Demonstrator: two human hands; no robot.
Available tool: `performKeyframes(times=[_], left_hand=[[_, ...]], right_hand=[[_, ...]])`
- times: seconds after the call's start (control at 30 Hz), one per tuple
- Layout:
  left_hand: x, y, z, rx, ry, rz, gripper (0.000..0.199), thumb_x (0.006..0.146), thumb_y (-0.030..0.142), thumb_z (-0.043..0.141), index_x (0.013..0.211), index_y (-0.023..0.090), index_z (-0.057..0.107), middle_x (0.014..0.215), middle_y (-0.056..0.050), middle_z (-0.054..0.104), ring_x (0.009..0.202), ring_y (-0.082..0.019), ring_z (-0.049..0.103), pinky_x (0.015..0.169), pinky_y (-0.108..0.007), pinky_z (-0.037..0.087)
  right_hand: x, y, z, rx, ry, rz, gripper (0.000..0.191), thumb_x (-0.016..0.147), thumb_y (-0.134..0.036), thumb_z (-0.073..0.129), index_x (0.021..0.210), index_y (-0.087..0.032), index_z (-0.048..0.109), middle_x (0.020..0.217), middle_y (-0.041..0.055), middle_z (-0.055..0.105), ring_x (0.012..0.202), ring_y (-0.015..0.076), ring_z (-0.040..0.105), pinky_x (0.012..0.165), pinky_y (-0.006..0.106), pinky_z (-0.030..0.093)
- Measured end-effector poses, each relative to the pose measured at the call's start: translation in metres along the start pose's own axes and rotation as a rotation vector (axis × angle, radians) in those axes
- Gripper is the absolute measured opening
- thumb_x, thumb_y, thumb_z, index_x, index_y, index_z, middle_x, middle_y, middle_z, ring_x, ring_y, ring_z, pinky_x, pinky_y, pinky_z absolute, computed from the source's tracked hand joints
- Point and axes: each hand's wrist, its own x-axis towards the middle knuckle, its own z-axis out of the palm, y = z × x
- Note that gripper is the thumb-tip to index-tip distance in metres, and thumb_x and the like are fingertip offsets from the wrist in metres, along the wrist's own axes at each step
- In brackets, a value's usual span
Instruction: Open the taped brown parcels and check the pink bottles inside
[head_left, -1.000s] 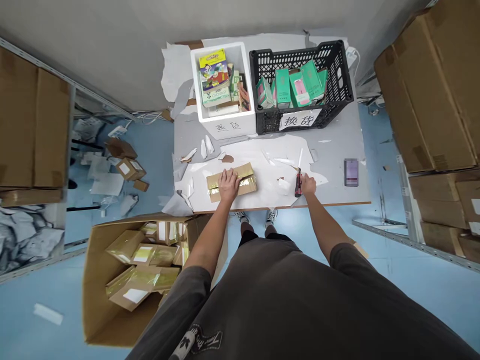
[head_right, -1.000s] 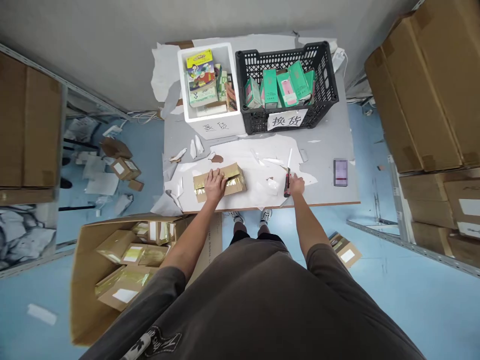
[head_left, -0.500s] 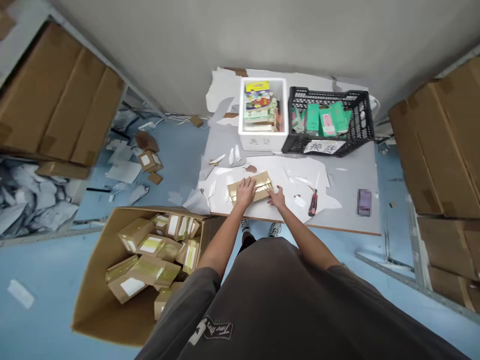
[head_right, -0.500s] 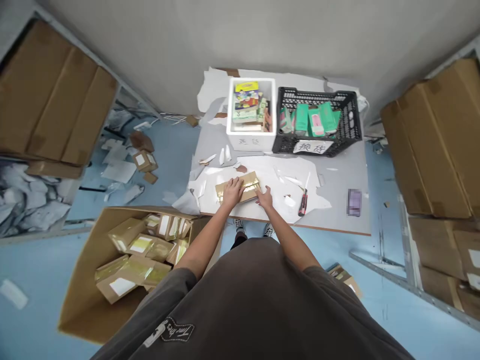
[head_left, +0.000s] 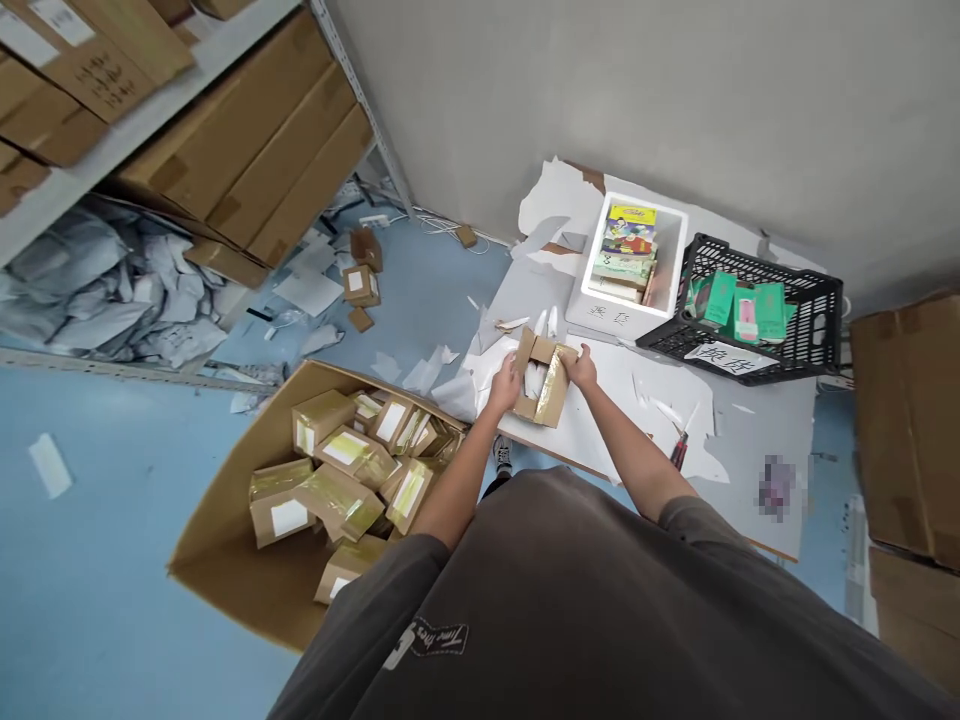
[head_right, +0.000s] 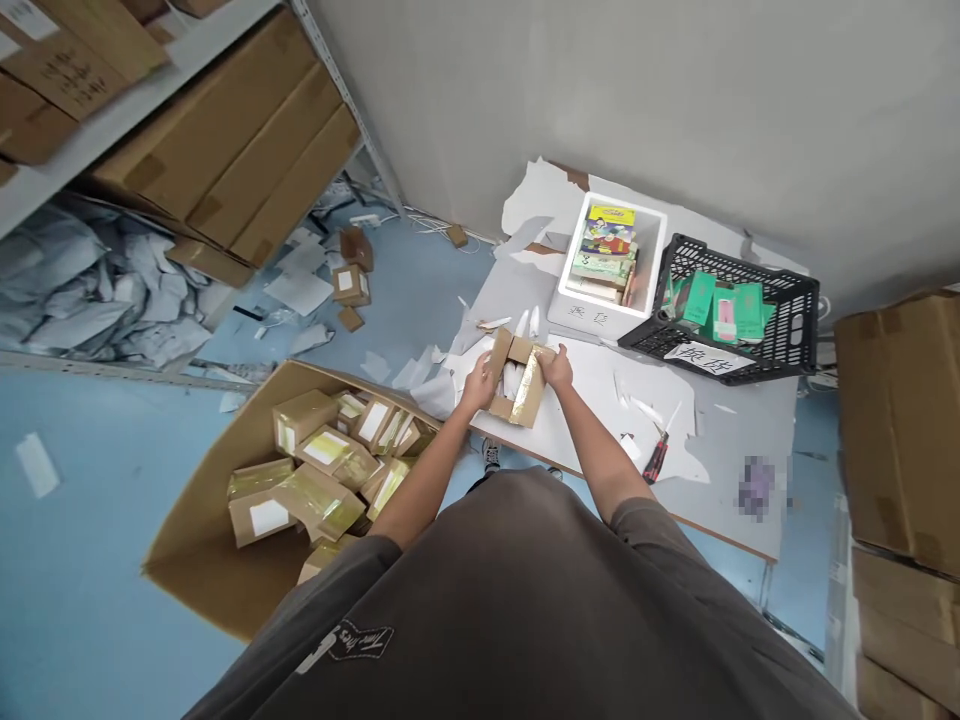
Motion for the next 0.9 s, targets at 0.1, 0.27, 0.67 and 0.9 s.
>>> performKeyframes(times=[0.1, 0.27, 0.67, 0.9], left_hand=[[-0.002, -0.017, -0.007, 0.015, 0.096, 0.063, 0.078, 0.103, 0.018, 0.046, 0.178, 0.020, 0.025, 0.176, -0.012, 0.045, 0.158, -0.029, 0.050, 0.124, -0.046, 0.049], [0.000, -0.026, -0.006, 0.313, -0.134, 0.277, 0.053, 0.098, 0.014, 0.057, 0.147, 0.028, 0.070, 0.174, -0.008, 0.049, 0.168, -0.029, 0.033, 0.134, -0.057, 0.034], [0.003, -0.002, 0.001, 0.271, -0.465, 0.308, 0.050, 0.113, 0.047, 0.041, 0.099, 0.025, 0.083, 0.154, -0.005, 0.070, 0.169, -0.032, 0.029, 0.138, -0.066, 0.012], [-0.004, -0.003, -0.006, 0.319, -0.664, 0.358, 0.040, 0.102, 0.056, 0.067, 0.079, 0.026, 0.080, 0.124, -0.004, 0.084, 0.163, -0.035, 0.041, 0.138, -0.066, 0.000]], right_hand=[[-0.037, -0.003, 0.010, -0.038, 0.018, 0.061, 0.113, 0.088, -0.068, 0.075, 0.173, -0.015, 0.024, 0.159, 0.0256, 0.056, 0.134, 0.0369, 0.066, 0.107, 0.047, 0.058], [-0.080, -0.028, 0.042, -0.107, -0.058, 0.102, 0.124, 0.080, -0.050, 0.081, 0.179, -0.023, 0.012, 0.181, 0.0244, 0.020, 0.144, 0.0433, 0.059, 0.111, 0.054, 0.056], [-0.109, 0.063, 0.002, 0.209, -0.010, 0.052, 0.100, 0.098, -0.048, 0.047, 0.180, -0.015, 0.001, 0.157, 0.0209, 0.060, 0.098, 0.0287, 0.075, 0.102, 0.049, 0.060], [-0.123, 0.057, 0.029, -0.054, 0.147, 0.016, 0.080, 0.100, -0.026, 0.041, 0.178, -0.020, 0.029, 0.164, 0.0196, 0.047, 0.146, 0.0366, 0.053, 0.120, 0.056, 0.049]])
